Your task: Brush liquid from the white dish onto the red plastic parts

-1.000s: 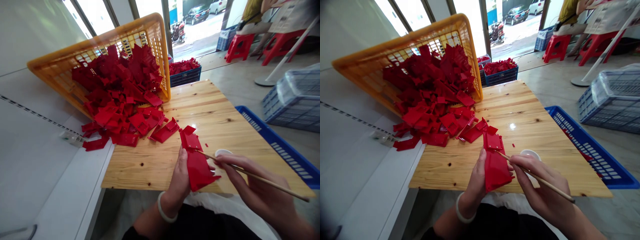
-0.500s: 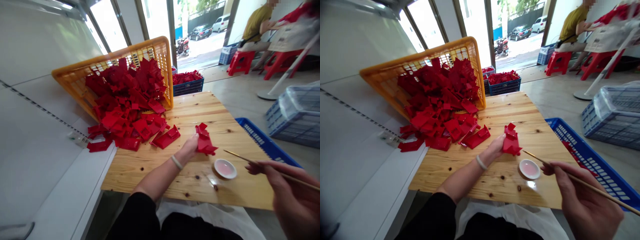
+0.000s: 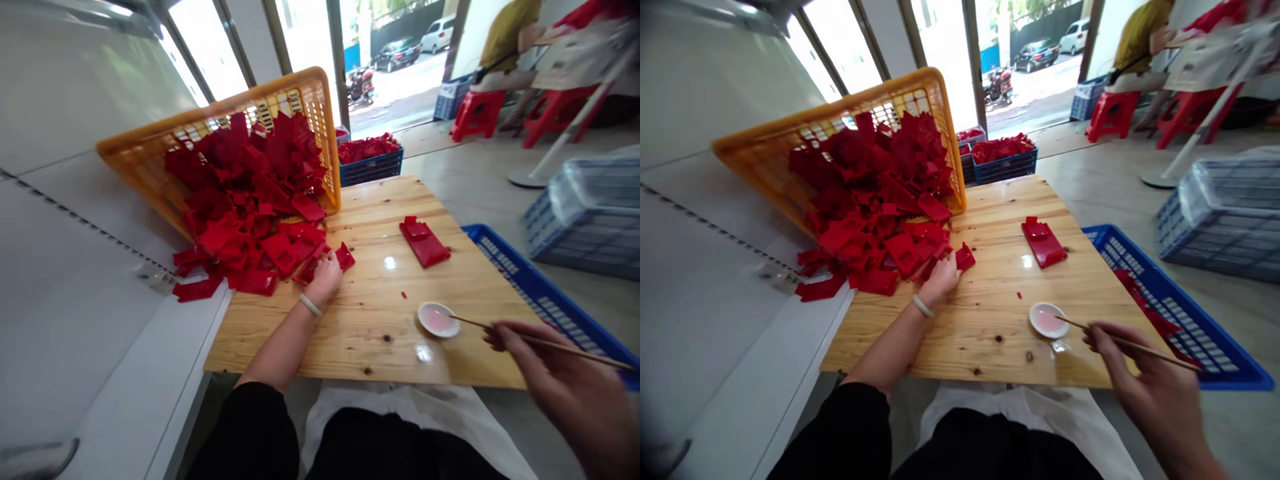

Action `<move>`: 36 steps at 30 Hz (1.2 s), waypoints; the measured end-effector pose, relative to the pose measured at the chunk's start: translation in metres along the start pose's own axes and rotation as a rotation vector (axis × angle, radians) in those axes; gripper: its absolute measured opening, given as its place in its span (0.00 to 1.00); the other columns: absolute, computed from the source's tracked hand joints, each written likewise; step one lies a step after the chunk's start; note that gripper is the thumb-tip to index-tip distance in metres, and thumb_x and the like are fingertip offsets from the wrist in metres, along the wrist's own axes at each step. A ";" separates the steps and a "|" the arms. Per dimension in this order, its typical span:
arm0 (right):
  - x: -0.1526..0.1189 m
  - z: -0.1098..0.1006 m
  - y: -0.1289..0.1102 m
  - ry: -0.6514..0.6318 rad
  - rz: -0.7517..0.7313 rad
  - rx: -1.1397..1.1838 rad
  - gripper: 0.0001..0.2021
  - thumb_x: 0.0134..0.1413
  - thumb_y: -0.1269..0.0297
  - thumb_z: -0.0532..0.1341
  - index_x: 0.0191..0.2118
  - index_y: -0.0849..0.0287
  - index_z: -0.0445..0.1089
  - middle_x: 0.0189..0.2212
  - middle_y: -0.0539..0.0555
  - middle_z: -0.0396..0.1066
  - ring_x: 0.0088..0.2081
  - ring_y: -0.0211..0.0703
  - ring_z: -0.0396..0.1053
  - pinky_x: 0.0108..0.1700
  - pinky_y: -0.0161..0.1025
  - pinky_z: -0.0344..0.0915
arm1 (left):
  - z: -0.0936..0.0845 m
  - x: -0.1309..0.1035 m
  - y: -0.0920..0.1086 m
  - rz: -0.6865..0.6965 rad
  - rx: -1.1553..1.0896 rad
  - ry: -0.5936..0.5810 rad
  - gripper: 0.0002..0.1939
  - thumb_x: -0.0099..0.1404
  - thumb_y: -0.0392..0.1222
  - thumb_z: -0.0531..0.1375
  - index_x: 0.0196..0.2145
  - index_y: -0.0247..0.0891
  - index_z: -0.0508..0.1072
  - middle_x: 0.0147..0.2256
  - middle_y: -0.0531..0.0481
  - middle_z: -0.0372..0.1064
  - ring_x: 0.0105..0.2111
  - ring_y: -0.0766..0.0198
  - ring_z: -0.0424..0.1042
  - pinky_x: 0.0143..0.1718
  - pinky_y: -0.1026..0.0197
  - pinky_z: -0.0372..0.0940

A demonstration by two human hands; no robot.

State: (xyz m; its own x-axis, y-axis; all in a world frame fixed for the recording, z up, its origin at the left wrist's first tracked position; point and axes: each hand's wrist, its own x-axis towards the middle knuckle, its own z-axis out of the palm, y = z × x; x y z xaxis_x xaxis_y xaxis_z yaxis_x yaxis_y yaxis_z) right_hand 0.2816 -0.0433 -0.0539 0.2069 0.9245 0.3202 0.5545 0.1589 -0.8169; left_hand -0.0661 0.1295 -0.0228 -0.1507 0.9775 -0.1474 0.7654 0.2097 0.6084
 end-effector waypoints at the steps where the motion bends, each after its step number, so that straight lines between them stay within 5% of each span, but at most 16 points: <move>1: 0.002 0.004 -0.004 0.026 -0.021 -0.017 0.20 0.65 0.42 0.64 0.43 0.54 0.79 0.33 0.55 0.83 0.34 0.57 0.84 0.37 0.46 0.82 | -0.002 -0.004 -0.005 0.000 0.037 -0.017 0.27 0.72 0.41 0.67 0.66 0.34 0.69 0.66 0.33 0.66 0.68 0.41 0.65 0.69 0.33 0.59; 5: 0.008 0.019 0.001 -0.054 -0.062 -0.036 0.16 0.67 0.47 0.62 0.41 0.54 0.78 0.34 0.55 0.83 0.33 0.54 0.84 0.34 0.43 0.79 | -0.009 -0.012 -0.019 0.031 0.075 -0.123 0.27 0.60 0.32 0.73 0.56 0.28 0.74 0.60 0.24 0.72 0.67 0.31 0.64 0.68 0.39 0.57; 8: 0.010 0.025 0.010 -0.063 -0.059 -0.059 0.15 0.66 0.49 0.61 0.40 0.54 0.77 0.32 0.55 0.83 0.32 0.54 0.84 0.33 0.43 0.78 | -0.013 -0.011 -0.028 0.040 -0.006 -0.207 0.21 0.51 0.38 0.78 0.39 0.35 0.75 0.49 0.32 0.78 0.60 0.30 0.70 0.61 0.42 0.64; 11: 0.012 0.025 0.011 -0.078 -0.075 -0.069 0.14 0.66 0.49 0.62 0.39 0.54 0.77 0.30 0.55 0.82 0.30 0.54 0.83 0.32 0.42 0.77 | -0.013 -0.013 -0.035 0.046 -0.194 -0.291 0.20 0.48 0.42 0.79 0.33 0.38 0.74 0.41 0.40 0.79 0.52 0.38 0.75 0.53 0.49 0.69; 17: 0.016 0.008 -0.002 -0.135 -0.159 -0.077 0.11 0.65 0.53 0.62 0.41 0.53 0.79 0.35 0.54 0.83 0.36 0.52 0.84 0.38 0.42 0.79 | -0.005 -0.050 -0.039 0.023 -0.743 -0.386 0.26 0.55 0.50 0.70 0.49 0.36 0.73 0.46 0.40 0.79 0.43 0.52 0.79 0.46 0.54 0.73; 24: 0.032 -0.005 -0.017 -0.369 -0.211 -0.058 0.11 0.66 0.55 0.61 0.40 0.53 0.79 0.36 0.54 0.83 0.36 0.50 0.83 0.37 0.39 0.78 | 0.016 -0.095 -0.027 -0.108 -1.227 -0.465 0.32 0.62 0.43 0.63 0.64 0.36 0.68 0.48 0.38 0.82 0.41 0.49 0.83 0.38 0.53 0.77; 30: 0.033 0.000 -0.020 -0.206 -0.047 0.026 0.20 0.62 0.42 0.66 0.37 0.55 0.80 0.34 0.56 0.83 0.30 0.51 0.82 0.31 0.41 0.78 | 0.024 -0.106 -0.016 -0.227 -1.548 -0.603 0.28 0.78 0.54 0.51 0.56 0.25 0.76 0.46 0.29 0.82 0.39 0.49 0.83 0.36 0.55 0.75; 36: 0.016 0.014 -0.082 0.021 0.153 0.365 0.15 0.65 0.45 0.70 0.43 0.51 0.83 0.36 0.54 0.83 0.39 0.50 0.83 0.45 0.40 0.81 | 0.021 -0.137 0.003 -0.251 -1.706 -0.793 0.37 0.80 0.61 0.47 0.55 0.23 0.79 0.47 0.28 0.82 0.42 0.49 0.82 0.45 0.52 0.74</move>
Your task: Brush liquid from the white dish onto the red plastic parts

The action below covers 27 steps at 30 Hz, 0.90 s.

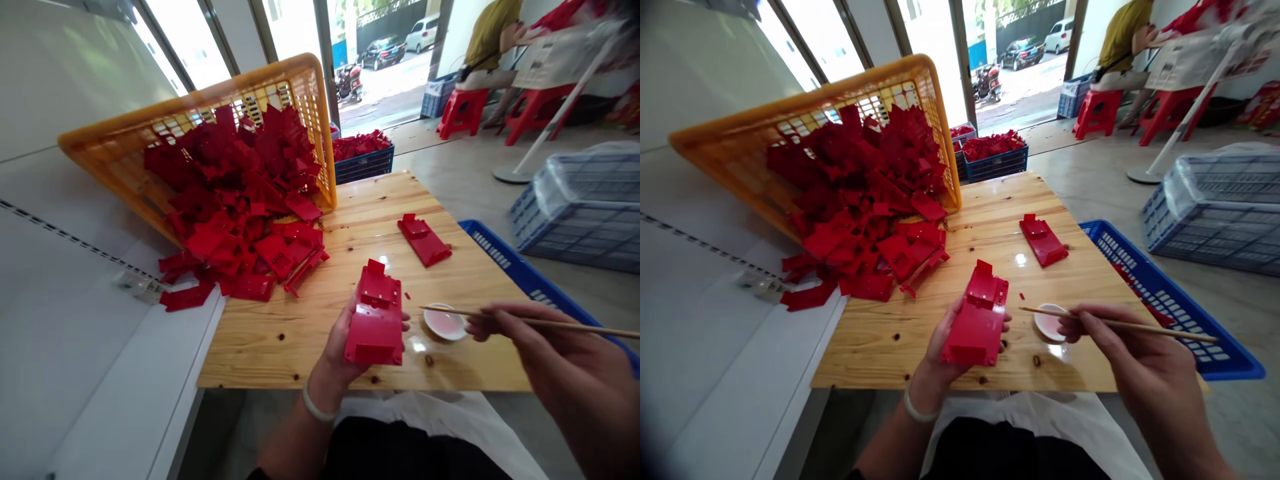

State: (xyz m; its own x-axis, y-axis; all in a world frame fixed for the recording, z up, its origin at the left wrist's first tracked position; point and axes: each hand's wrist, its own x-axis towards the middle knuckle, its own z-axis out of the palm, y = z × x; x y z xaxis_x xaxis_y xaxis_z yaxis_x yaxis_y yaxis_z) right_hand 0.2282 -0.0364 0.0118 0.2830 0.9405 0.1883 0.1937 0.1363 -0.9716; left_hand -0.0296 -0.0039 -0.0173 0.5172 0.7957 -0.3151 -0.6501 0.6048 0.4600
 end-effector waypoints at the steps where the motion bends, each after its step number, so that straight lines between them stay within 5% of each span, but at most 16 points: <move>1: -0.004 0.008 -0.007 -0.009 -0.011 0.034 0.14 0.65 0.46 0.70 0.42 0.51 0.83 0.36 0.54 0.83 0.39 0.50 0.83 0.44 0.41 0.82 | 0.004 -0.003 -0.003 -0.002 -0.015 -0.020 0.38 0.79 0.63 0.47 0.55 0.22 0.79 0.45 0.29 0.82 0.41 0.49 0.81 0.44 0.53 0.73; 6: -0.019 0.043 -0.023 -0.065 -0.092 0.091 0.10 0.67 0.52 0.70 0.45 0.52 0.82 0.37 0.52 0.83 0.37 0.47 0.83 0.44 0.41 0.82 | 0.016 -0.012 -0.010 -0.010 -0.035 -0.021 0.43 0.80 0.65 0.42 0.54 0.21 0.80 0.40 0.31 0.82 0.35 0.53 0.80 0.44 0.56 0.73; 10: -0.024 0.056 -0.026 -0.067 -0.094 0.138 0.07 0.71 0.55 0.67 0.47 0.50 0.80 0.37 0.50 0.82 0.38 0.44 0.82 0.46 0.39 0.81 | 0.020 -0.015 -0.011 0.005 -0.003 0.020 0.41 0.76 0.69 0.52 0.53 0.21 0.81 0.47 0.27 0.82 0.45 0.48 0.82 0.48 0.56 0.73; 17: -0.025 0.056 -0.024 -0.065 -0.129 0.125 0.09 0.71 0.54 0.67 0.48 0.51 0.79 0.37 0.52 0.82 0.37 0.48 0.82 0.46 0.45 0.83 | 0.026 -0.016 -0.014 0.052 0.004 0.068 0.33 0.73 0.68 0.58 0.45 0.31 0.84 0.41 0.36 0.84 0.38 0.53 0.82 0.40 0.57 0.75; 27: -0.025 0.050 -0.023 -0.099 -0.147 0.075 0.07 0.72 0.57 0.66 0.48 0.49 0.80 0.36 0.51 0.82 0.37 0.48 0.82 0.44 0.43 0.82 | 0.032 -0.011 -0.017 0.126 0.050 0.227 0.33 0.72 0.68 0.61 0.46 0.31 0.83 0.39 0.39 0.83 0.35 0.55 0.81 0.43 0.58 0.75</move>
State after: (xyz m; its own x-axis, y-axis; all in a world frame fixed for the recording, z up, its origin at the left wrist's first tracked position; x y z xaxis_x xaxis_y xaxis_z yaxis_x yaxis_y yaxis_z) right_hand 0.1695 -0.0473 0.0219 0.1622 0.9344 0.3171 0.1544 0.2934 -0.9434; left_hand -0.0064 -0.0237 0.0046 0.2925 0.8550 -0.4282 -0.6702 0.5027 0.5460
